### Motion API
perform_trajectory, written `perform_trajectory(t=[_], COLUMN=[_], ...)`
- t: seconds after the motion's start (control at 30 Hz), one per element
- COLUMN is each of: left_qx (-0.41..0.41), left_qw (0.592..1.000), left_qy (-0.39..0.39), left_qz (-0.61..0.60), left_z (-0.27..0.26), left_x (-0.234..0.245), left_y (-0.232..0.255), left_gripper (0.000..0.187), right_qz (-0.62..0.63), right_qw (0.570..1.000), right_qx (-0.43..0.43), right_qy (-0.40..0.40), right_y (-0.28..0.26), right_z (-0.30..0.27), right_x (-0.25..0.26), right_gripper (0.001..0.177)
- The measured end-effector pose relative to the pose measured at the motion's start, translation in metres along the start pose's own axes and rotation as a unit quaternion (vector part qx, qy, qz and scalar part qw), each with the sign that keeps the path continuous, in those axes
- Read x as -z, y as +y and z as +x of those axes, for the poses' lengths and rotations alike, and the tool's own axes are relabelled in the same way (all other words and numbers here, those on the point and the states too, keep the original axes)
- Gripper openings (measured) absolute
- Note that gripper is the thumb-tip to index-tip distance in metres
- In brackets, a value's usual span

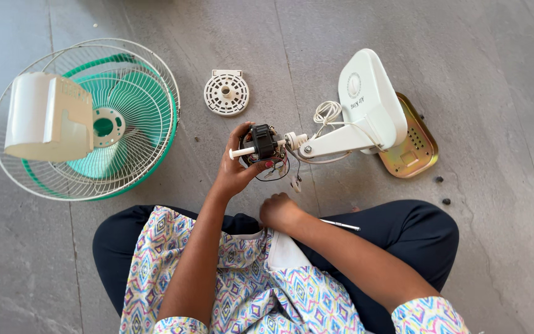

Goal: The person sits on the floor and uses a screwdriver to adjust the internal components of a disassembled fan motor. They hold the motor housing with one hand and turn the screwdriver with the other, focusing on the winding area.

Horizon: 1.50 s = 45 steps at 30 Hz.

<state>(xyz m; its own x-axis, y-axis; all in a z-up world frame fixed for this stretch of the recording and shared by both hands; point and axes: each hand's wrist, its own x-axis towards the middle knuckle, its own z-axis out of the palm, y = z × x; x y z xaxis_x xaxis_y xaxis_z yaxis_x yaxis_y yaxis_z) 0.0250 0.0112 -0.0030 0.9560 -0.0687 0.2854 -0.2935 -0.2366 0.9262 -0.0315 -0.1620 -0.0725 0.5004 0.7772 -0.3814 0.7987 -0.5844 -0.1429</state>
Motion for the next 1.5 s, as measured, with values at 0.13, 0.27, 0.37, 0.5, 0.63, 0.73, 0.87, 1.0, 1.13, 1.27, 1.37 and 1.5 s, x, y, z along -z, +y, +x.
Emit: perform_trajectory(t=[0.13, 0.27, 0.37, 0.5, 0.63, 0.73, 0.87, 1.0, 1.13, 1.27, 1.37, 1.5], left_qx=[0.026, -0.016, -0.010, -0.028, -0.039, -0.029, -0.016, -0.035, -0.055, -0.070, -0.053, -0.041], left_qw=[0.999, 0.998, 0.997, 0.996, 0.993, 0.992, 0.994, 0.993, 0.993, 0.993, 0.993, 0.992], left_qy=[-0.003, 0.006, 0.012, 0.029, 0.036, 0.032, 0.032, 0.041, 0.052, 0.052, 0.053, 0.046], left_qz=[-0.042, -0.058, -0.071, -0.078, -0.109, -0.119, -0.106, -0.101, -0.089, -0.079, -0.087, -0.108], left_z=[-0.001, -0.001, -0.004, -0.007, -0.008, -0.010, -0.012, -0.015, -0.016, -0.020, -0.023, -0.025], left_x=[-0.001, -0.002, -0.003, -0.008, -0.012, -0.012, -0.012, -0.016, -0.019, -0.020, -0.020, -0.023], left_y=[-0.002, -0.003, -0.005, -0.008, -0.009, -0.009, -0.010, -0.010, -0.011, -0.007, -0.007, -0.007], left_gripper=[0.098, 0.097, 0.096, 0.098, 0.103, 0.105, 0.108, 0.108, 0.109, 0.106, 0.103, 0.104], right_qz=[-0.081, -0.094, -0.093, -0.062, 0.081, 0.124, 0.101, 0.184, 0.152, 0.280, 0.299, 0.290], right_qw=[0.994, 0.992, 0.992, 0.991, 0.986, 0.962, 0.923, 0.886, 0.878, 0.866, 0.860, 0.874], right_qx=[-0.050, -0.078, -0.079, -0.053, -0.036, -0.063, -0.126, -0.236, -0.242, -0.356, -0.362, -0.348], right_qy=[-0.045, -0.043, -0.028, 0.107, 0.139, 0.236, 0.349, 0.355, 0.383, 0.213, 0.200, 0.177], right_y=[0.019, 0.032, 0.030, 0.020, -0.001, -0.015, -0.017, -0.008, 0.000, 0.006, 0.007, 0.011], right_z=[0.022, 0.030, 0.023, -0.009, -0.048, -0.072, -0.090, -0.094, -0.072, -0.045, -0.037, -0.038], right_x=[-0.041, -0.047, -0.040, -0.006, 0.057, 0.108, 0.155, 0.176, 0.182, 0.187, 0.185, 0.178], right_gripper=[0.020, 0.020, 0.019, 0.013, 0.007, 0.020, 0.022, 0.041, 0.093, 0.122, 0.127, 0.129])
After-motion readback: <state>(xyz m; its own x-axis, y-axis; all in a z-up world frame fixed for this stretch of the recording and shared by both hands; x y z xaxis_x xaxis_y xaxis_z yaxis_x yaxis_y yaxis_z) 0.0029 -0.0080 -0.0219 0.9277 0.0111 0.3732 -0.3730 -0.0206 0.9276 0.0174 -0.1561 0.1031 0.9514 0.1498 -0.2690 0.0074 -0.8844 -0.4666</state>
